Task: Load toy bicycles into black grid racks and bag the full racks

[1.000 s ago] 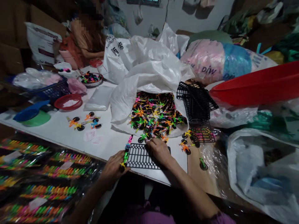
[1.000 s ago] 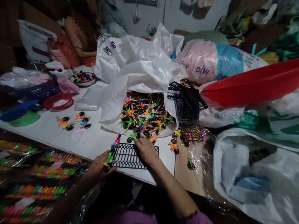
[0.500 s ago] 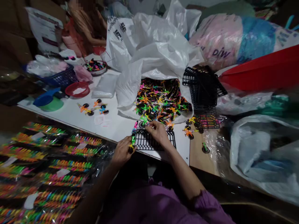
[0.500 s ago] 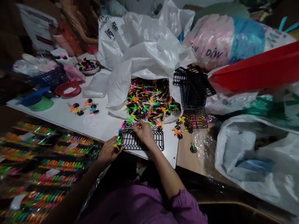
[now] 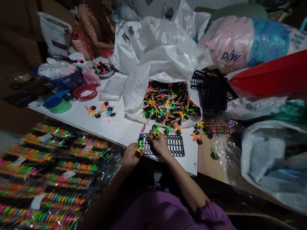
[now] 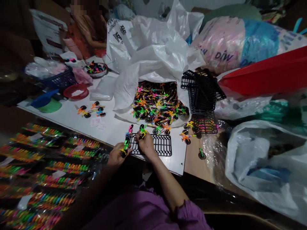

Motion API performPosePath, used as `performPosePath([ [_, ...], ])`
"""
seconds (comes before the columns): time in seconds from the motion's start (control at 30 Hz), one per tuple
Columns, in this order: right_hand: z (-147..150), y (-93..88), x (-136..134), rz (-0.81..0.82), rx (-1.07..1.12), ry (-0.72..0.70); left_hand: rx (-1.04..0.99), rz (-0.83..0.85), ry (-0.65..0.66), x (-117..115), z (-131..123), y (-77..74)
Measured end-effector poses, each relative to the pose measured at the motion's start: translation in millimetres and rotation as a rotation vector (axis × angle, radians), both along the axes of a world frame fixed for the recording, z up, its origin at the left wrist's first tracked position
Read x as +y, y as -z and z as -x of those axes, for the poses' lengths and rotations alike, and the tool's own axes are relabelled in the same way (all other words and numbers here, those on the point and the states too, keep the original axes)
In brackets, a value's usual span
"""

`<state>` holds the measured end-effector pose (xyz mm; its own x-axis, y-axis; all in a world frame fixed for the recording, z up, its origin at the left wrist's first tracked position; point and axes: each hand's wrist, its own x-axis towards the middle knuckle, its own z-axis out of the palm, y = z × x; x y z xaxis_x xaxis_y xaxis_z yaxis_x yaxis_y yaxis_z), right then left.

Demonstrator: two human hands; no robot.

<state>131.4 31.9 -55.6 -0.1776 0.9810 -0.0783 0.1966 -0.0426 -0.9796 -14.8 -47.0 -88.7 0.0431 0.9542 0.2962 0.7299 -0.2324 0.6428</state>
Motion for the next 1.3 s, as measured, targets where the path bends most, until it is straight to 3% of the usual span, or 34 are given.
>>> performPosePath([
  [0.2,5,11.2,3,-0.268,-0.387,-0.105,0.019,0.022,-0.035,1,-1,1.6],
  [0.47,0,11.0,-2,-0.34,-0.665,-0.22,-0.009,0.057,-0.003,0,5,1.3],
  [0.63,-1,4.2,0,-0.338,-0.734,-0.284,-0.244,0.236,0.045,15,37,-32.5],
  [0.73,-1,0.4,0,-0.339,-0.786,-0.305,-0.348,0.251,0.044,33,36,-61.1],
  [0.87,1,-2.5,-3,-0.332,-0.846,-0.318,-0.101,0.129,0.239,52,12,-86.6],
  [1.03,0,-0.2,-3,-0.342,-0.819,-0.324,0.174,0.041,0.349,59,-3,-92.9],
  [1.13,-1,-0.1,-2,-0.336,-0.791,-0.33,0.275,0.016,0.324,60,-6,-91.6],
  [1.3,5,-1.5,-8,-0.324,-0.808,-0.286,0.306,-0.046,0.163,57,-16,-89.0],
])
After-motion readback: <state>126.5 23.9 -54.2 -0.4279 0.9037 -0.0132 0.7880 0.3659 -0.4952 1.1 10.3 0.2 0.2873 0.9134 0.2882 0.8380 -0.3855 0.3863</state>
